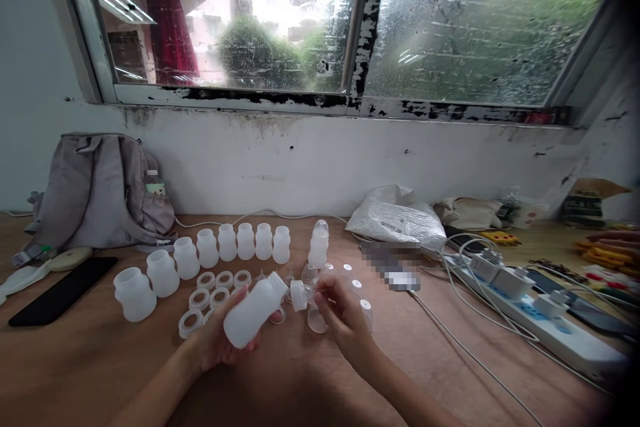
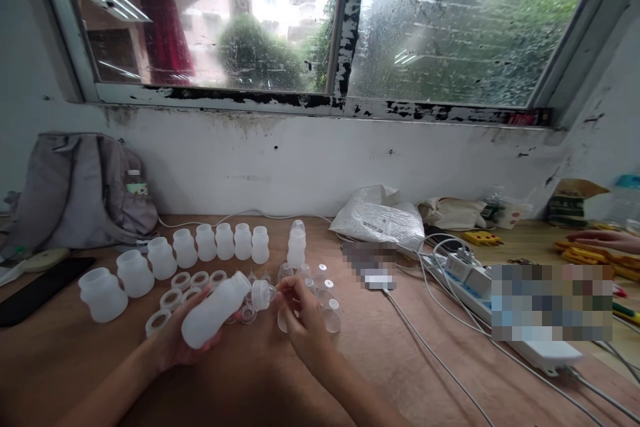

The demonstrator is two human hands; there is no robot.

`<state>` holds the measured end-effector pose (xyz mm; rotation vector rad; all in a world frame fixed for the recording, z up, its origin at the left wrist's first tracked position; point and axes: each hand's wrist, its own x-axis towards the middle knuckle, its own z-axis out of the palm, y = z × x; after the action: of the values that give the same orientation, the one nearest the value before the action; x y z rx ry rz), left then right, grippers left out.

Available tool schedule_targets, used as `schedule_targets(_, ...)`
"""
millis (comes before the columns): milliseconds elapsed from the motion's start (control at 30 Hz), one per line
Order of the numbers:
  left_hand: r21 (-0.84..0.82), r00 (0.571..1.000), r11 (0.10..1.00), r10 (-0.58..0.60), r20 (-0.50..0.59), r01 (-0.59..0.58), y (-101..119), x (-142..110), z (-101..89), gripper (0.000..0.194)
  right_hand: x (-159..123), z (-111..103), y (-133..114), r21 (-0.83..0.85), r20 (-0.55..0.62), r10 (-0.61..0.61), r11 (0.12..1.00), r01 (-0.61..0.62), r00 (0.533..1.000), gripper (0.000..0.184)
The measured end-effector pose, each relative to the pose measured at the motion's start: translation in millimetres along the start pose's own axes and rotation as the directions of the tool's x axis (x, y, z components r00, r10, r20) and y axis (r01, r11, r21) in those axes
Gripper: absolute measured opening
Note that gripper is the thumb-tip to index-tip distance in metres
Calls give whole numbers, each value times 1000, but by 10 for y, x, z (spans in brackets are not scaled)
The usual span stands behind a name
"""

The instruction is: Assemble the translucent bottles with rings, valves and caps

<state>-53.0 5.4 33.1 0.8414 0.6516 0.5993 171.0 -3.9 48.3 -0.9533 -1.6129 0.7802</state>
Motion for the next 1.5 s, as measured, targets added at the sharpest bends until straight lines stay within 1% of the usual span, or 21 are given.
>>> schedule_targets(67,-85,987,984,153,-49,-157,11,28,58,57,-18,4,9,-121,3,-88,989,87,996,10)
schedule_targets(167,-152,944,933,313,-105,-327,1,80,101,47,-72,44,22,-318,161,-221,911,263,962,8)
schedule_targets(267,-60,882,895,422,-209,-443,-30,117,113,42,-146,125,40,-468,353,-270,778,419,896,9)
schedule_targets(333,86,810,862,500,-306,-499,-46,122,123,38,-186,176,57,-527,414,-251,717,456,875,8)
schedule_targets(400,261,739,822,569,-361,-506,-52,117,136,35,-204,208,71,-556,420,-224,703,444,880,7)
schedule_targets(467,423,693,769,627,-356,-479,-55,108,148,33,-190,216,75,-552,388,-213,726,411,897,7)
schedule_targets(533,536,663,710,674,-327,-457,-65,103,156,34,-144,209,66,-513,296,-233,779,360,926,14)
schedule_targets(600,608,638,667,702,-316,-432,-85,97,167,39,-77,199,39,-445,158,-249,846,294,955,25)
schedule_targets(667,682,637,622,714,-293,-384,-109,83,187,42,-3,194,-7,-392,79,-239,885,251,968,32)
schedule_targets(700,725,643,589,718,-267,-357,-120,74,199,42,34,192,-37,-386,83,-230,890,244,970,33)
schedule_targets(767,804,658,502,728,-193,-320,-140,57,224,38,108,183,-112,-416,147,-217,872,259,965,27)
schedule_targets(833,845,660,433,739,-135,-313,-157,52,235,36,198,155,-201,-470,211,-207,836,285,955,16)
schedule_targets(867,858,649,407,751,-119,-314,-164,56,233,38,255,130,-247,-502,226,-200,815,290,953,12)
schedule_targets(933,884,606,351,789,-101,-309,-175,69,219,42,397,61,-328,-591,219,-185,756,281,958,13)
schedule_targets(1033,930,534,221,845,-32,-294,-177,75,195,41,658,-54,-371,-768,144,-152,606,207,978,15)
schedule_targets(1133,956,526,70,845,95,-284,-177,48,193,27,890,-103,-276,-900,82,-92,420,113,992,15)
schedule_targets(1200,960,532,-52,824,198,-277,-191,31,198,20,996,-79,-154,-944,91,-28,317,95,996,16)
schedule_targets(1267,946,539,-182,785,304,-268,-221,29,201,17,1064,-22,-22,-964,113,54,247,97,992,17)
schedule_targets(1333,926,550,-277,745,376,-257,-261,43,200,18,1108,45,96,-972,117,125,219,88,985,17)
schedule_targets(1367,919,557,-304,731,393,-251,-282,53,200,20,1126,75,144,-973,114,147,214,81,982,17)
schedule_targets(1500,923,579,-312,719,385,-226,-343,86,203,32,1190,145,265,-968,109,139,238,74,984,17)
